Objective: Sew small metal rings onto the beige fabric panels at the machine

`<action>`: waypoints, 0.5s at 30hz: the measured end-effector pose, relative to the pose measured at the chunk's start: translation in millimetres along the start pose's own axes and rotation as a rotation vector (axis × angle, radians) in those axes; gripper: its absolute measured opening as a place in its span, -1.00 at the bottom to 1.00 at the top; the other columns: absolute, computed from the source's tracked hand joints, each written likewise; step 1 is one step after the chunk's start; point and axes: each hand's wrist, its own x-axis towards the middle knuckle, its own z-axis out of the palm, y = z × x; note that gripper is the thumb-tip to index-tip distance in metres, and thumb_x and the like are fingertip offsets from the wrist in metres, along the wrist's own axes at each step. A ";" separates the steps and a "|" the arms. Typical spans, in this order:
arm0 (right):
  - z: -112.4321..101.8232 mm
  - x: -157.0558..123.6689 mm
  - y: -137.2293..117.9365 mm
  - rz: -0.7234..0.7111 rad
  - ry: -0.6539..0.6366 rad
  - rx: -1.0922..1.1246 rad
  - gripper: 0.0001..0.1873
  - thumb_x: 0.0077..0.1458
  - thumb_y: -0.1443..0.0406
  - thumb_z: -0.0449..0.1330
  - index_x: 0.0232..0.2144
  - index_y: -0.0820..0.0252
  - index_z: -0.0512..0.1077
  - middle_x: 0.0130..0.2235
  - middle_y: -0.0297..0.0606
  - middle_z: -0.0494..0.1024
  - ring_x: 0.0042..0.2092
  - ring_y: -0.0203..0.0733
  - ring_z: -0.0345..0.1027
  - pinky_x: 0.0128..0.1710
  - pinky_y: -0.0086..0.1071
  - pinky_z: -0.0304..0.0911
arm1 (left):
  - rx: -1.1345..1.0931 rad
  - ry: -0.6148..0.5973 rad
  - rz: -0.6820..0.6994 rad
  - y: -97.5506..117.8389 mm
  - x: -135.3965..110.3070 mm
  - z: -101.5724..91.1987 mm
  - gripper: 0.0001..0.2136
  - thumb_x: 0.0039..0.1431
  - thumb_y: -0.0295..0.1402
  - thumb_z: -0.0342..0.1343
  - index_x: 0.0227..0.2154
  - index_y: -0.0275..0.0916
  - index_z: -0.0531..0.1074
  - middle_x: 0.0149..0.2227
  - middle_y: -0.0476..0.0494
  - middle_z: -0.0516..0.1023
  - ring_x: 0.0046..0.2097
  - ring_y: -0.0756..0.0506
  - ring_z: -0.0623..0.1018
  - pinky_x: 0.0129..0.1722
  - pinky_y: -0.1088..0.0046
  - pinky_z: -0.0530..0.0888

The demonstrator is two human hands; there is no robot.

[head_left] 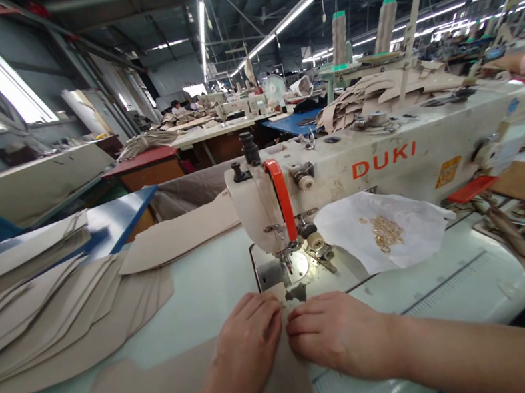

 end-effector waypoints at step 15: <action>0.9 -0.8 -0.2 0.019 0.043 0.020 -0.82 0.24 0.35 0.01 -0.34 0.24 0.40 -0.21 -0.27 0.51 -0.16 -0.24 0.31 -0.13 -0.36 0.26 | 0.011 -0.016 0.023 -0.2 2.6 1.2 -0.81 0.27 -0.47 -0.12 -0.39 -0.27 0.38 -0.39 -0.08 0.51 -0.33 -0.06 0.47 -0.28 0.41 0.45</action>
